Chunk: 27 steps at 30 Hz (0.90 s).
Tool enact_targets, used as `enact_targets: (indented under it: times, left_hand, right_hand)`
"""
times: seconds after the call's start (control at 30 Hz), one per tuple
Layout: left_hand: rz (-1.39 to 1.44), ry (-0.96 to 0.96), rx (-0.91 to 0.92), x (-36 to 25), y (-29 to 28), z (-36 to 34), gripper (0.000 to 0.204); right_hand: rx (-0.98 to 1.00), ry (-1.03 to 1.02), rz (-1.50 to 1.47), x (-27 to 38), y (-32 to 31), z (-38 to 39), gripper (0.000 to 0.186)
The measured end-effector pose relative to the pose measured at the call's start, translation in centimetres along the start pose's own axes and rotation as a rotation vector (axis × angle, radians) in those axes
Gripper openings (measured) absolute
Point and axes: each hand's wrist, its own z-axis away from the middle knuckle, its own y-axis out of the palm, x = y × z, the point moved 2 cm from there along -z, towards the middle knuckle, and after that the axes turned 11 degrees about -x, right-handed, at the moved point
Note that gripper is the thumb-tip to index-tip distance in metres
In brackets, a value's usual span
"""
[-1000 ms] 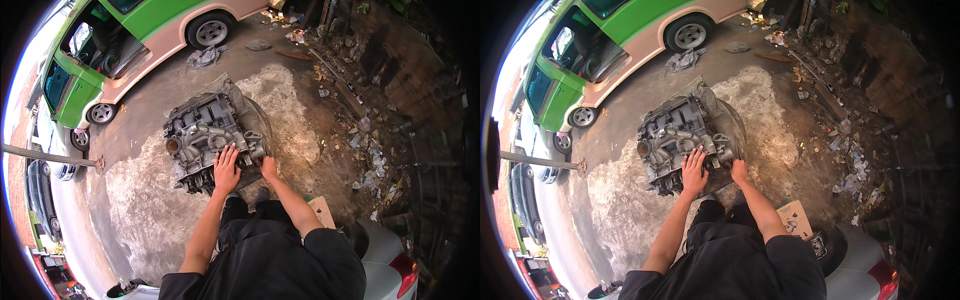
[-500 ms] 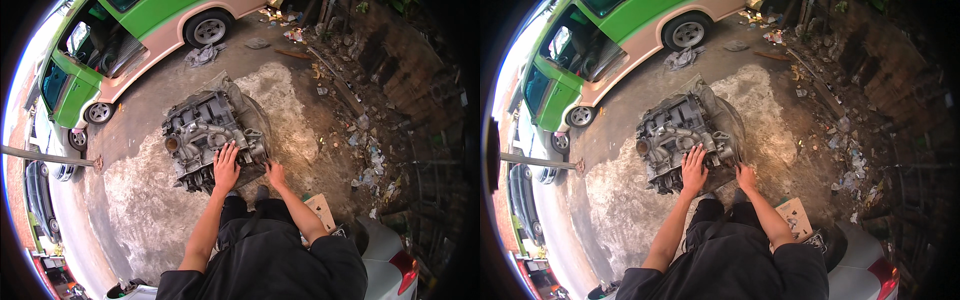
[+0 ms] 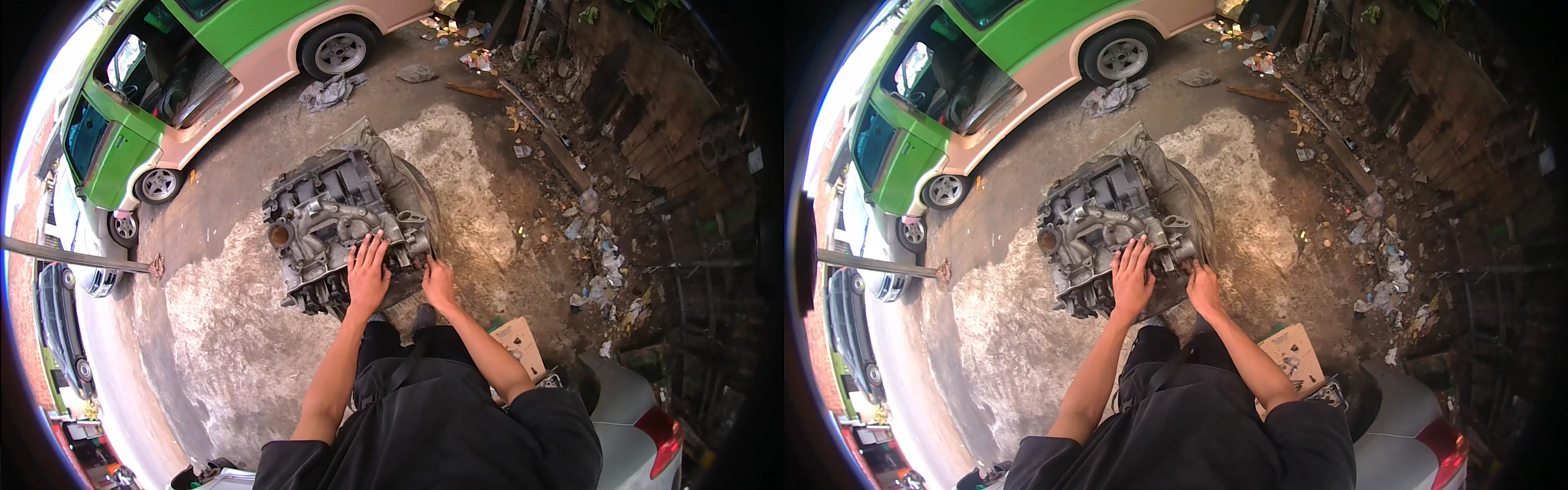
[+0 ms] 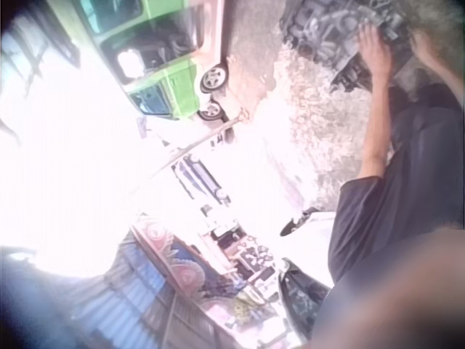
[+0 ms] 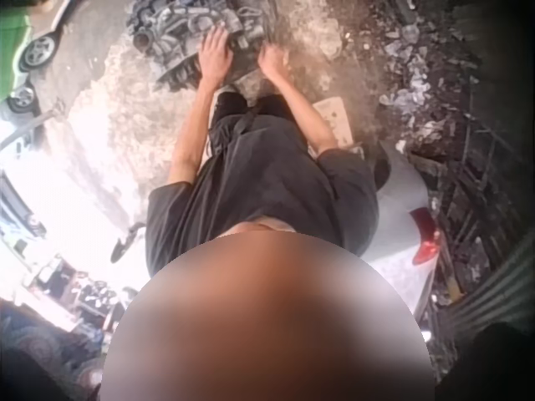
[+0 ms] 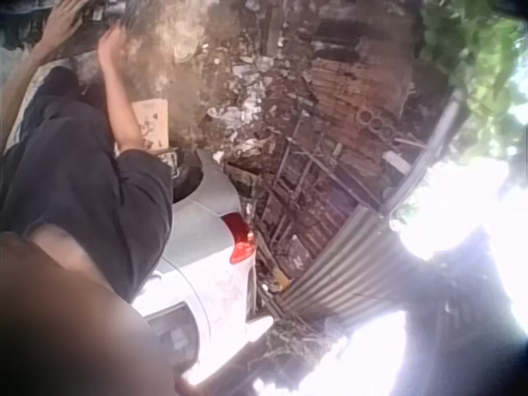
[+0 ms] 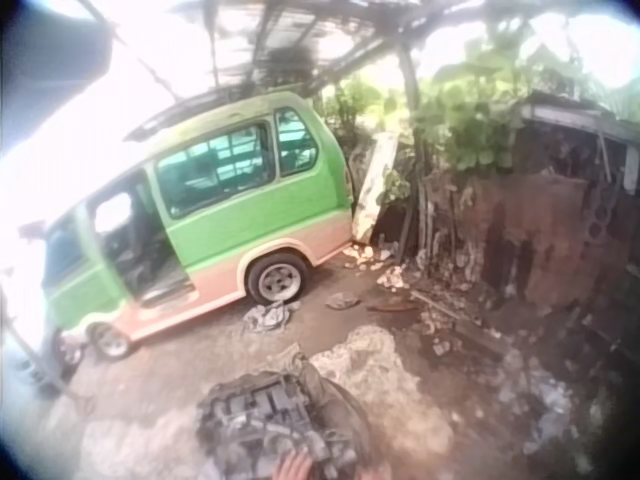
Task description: The person stands over a car engine block resting on a cloth and repeatedly touches and rubs its surfaces with both hands. The person shifts grip and repositions hands across different areas of the engine throughout the clip.
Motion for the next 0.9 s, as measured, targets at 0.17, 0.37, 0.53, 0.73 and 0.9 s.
enact_targets:
  times: [0.17,0.37,0.53,0.73,0.9]
  left_hand:
    - [0.001,0.002,-0.012,0.0,0.1,0.0,0.068]
    - [0.008,-0.007,-0.009,0.1,0.2,0.1,0.068]
    - [-0.008,-0.012,-0.002,0.1,0.3,0.1,0.067]
    - [-0.005,-0.022,0.002,0.0,0.2,0.0,0.067]
    - [0.017,-0.014,-0.018,0.0,0.1,-0.1,0.068]
  right_hand:
    - [0.04,-0.01,-0.031,0.1,-0.2,-0.8,0.034]
    - [0.129,-0.016,0.037,0.7,-1.0,-1.0,0.033]
    - [0.183,-0.003,0.136,1.8,-1.1,-1.3,0.031]
    - [0.269,-0.032,0.189,1.9,-1.2,-1.7,0.033]
    - [0.267,-0.046,0.182,2.0,-0.9,-1.6,0.04]
